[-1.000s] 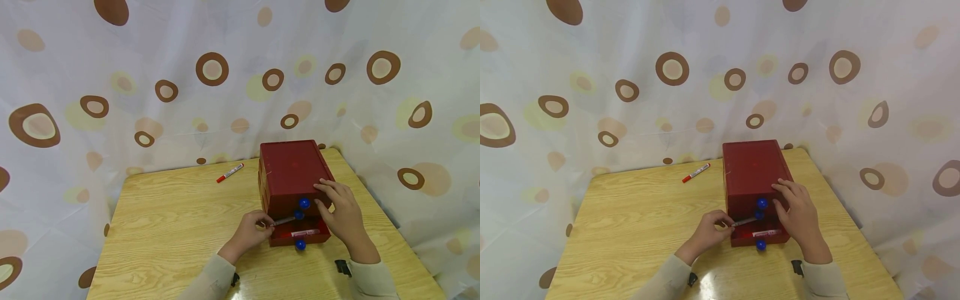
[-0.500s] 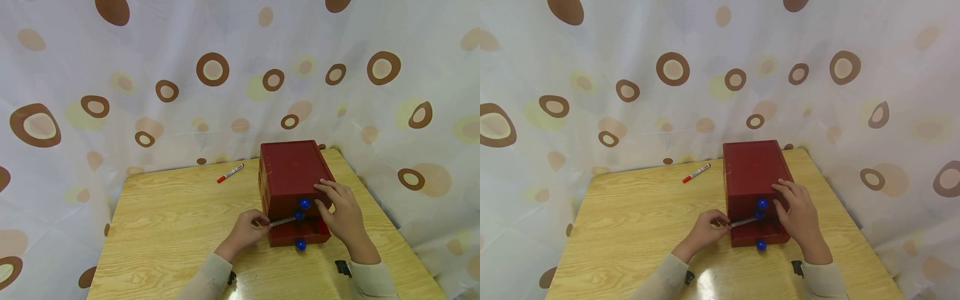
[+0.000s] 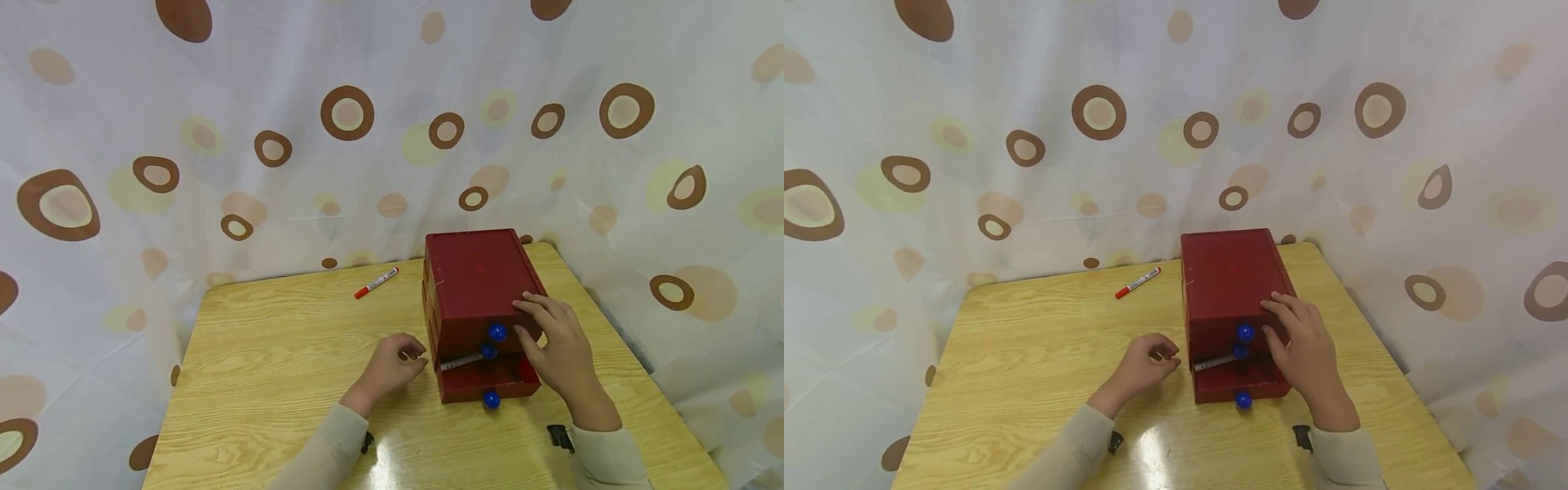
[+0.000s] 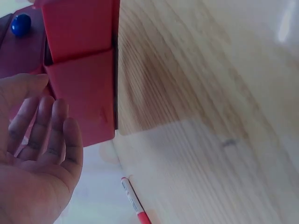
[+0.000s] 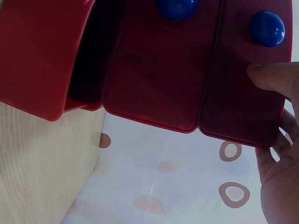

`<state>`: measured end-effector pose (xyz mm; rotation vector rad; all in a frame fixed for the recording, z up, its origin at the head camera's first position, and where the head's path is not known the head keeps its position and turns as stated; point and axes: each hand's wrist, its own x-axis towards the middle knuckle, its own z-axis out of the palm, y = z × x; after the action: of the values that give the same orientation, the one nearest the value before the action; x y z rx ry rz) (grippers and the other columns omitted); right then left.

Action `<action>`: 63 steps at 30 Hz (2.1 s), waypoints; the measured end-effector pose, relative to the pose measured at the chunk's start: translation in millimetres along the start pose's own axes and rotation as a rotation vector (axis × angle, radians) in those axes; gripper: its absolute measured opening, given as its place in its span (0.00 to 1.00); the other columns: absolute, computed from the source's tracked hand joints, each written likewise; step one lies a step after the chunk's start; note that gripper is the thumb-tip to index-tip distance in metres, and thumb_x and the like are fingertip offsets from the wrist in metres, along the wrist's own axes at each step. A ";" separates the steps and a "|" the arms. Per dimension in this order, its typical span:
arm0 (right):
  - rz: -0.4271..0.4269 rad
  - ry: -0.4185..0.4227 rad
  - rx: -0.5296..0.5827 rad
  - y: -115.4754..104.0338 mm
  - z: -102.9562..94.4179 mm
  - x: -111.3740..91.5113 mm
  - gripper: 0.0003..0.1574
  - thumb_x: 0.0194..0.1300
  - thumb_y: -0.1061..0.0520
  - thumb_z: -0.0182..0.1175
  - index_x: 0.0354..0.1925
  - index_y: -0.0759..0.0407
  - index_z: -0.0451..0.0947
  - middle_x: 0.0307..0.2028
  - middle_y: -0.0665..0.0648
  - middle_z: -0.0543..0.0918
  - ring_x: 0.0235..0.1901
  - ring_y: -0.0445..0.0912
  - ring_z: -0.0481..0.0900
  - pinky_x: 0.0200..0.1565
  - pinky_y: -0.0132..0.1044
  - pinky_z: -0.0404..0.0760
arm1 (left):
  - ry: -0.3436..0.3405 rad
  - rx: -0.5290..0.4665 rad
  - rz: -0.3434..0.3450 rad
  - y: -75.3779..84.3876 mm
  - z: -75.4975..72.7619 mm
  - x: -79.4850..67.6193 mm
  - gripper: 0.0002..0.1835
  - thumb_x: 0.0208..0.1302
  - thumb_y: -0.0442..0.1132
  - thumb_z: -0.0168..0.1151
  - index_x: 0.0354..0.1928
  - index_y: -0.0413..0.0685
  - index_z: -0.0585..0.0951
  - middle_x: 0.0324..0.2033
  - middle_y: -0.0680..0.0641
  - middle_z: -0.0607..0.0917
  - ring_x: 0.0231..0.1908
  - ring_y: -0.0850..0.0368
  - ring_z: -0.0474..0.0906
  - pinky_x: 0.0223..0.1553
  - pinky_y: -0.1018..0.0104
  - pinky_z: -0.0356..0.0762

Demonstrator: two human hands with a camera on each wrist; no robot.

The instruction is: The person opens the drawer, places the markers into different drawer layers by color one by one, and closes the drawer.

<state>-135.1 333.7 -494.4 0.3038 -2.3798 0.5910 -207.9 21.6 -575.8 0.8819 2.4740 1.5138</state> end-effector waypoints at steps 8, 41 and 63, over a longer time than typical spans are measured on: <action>0.001 -0.004 -0.001 -1.6 -0.4 -0.4 0.31 0.57 0.69 0.77 0.59 0.59 0.85 0.63 0.63 0.83 0.63 0.63 0.75 0.62 0.60 0.74 | -0.027 -0.051 -0.076 -14.4 -5.4 0.8 0.12 0.67 0.37 0.73 0.47 0.37 0.87 0.46 0.37 0.89 0.42 0.55 0.84 0.45 0.66 0.85; 0.006 -0.002 -0.006 -2.4 -1.6 -1.3 0.31 0.57 0.68 0.77 0.59 0.59 0.85 0.63 0.63 0.83 0.63 0.63 0.76 0.63 0.57 0.74 | 0.181 0.023 -0.120 -36.9 -31.4 18.7 0.15 0.68 0.33 0.72 0.53 0.33 0.84 0.45 0.32 0.85 0.45 0.45 0.84 0.45 0.61 0.85; 0.004 -0.004 -0.006 -2.4 -2.0 -0.5 0.31 0.57 0.68 0.77 0.59 0.59 0.85 0.63 0.63 0.83 0.63 0.62 0.76 0.65 0.49 0.73 | 0.221 0.050 -0.198 -54.0 -51.3 34.3 0.16 0.70 0.32 0.69 0.56 0.31 0.82 0.51 0.31 0.83 0.50 0.40 0.82 0.54 0.46 0.84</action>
<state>-132.7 332.6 -492.6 0.2982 -2.3861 0.5850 -278.3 -18.4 -589.0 0.4791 2.6677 1.5615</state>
